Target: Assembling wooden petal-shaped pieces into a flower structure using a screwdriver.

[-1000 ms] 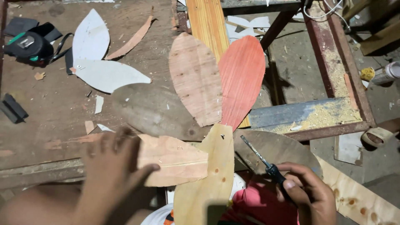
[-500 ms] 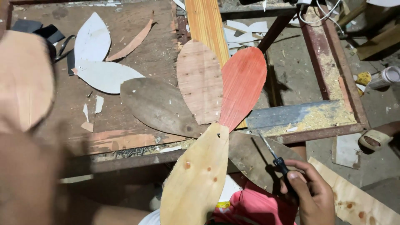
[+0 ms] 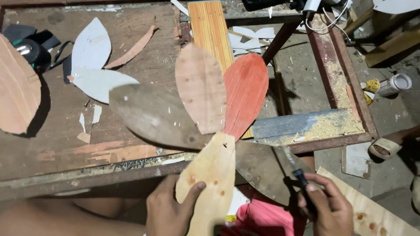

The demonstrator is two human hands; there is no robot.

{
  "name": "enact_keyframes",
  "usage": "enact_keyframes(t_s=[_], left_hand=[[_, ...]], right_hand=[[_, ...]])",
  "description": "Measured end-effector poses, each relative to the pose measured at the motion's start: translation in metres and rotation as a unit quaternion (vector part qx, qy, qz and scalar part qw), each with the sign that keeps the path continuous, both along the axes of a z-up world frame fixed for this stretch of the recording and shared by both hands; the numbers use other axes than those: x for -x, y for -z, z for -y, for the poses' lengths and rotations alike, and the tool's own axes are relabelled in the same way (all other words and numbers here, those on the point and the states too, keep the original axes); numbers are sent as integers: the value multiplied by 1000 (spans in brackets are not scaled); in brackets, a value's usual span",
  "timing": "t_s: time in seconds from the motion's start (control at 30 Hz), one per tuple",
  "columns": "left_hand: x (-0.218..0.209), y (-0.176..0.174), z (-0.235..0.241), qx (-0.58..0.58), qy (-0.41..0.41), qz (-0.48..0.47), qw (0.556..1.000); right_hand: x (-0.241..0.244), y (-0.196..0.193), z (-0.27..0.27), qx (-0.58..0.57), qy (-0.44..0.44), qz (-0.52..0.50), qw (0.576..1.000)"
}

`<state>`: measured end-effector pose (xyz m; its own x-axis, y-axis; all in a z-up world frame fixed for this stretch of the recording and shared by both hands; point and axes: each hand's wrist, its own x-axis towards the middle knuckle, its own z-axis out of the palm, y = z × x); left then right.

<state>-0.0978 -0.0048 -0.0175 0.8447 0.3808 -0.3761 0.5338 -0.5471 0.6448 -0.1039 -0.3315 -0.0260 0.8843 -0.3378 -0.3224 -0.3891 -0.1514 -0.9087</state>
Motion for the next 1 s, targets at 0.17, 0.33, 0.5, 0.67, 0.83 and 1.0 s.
enact_keyframes(t_s=[0.17, 0.33, 0.5, 0.67, 0.83, 1.0], left_hand=[[9, -13, 1, -72, 18, 292, 954], [9, -5, -11, 99, 20, 187, 977], [-13, -27, -4, 224, -87, -44, 970], [-4, -6, -2, 142, -67, 33, 987], [-11, -8, -13, 202, -126, 248, 939], [-43, -60, -46, -117, -161, 395, 897]], right_hand=[[0, -9, 17, -9, 87, 92, 992], [2, -1, 32, 7, 114, 112, 987], [14, 4, 44, -12, 133, 148, 980], [18, -2, 47, 26, 137, 152, 979], [24, 21, 78, -23, 96, 159, 982], [22, 17, 73, -5, 91, 120, 989]])
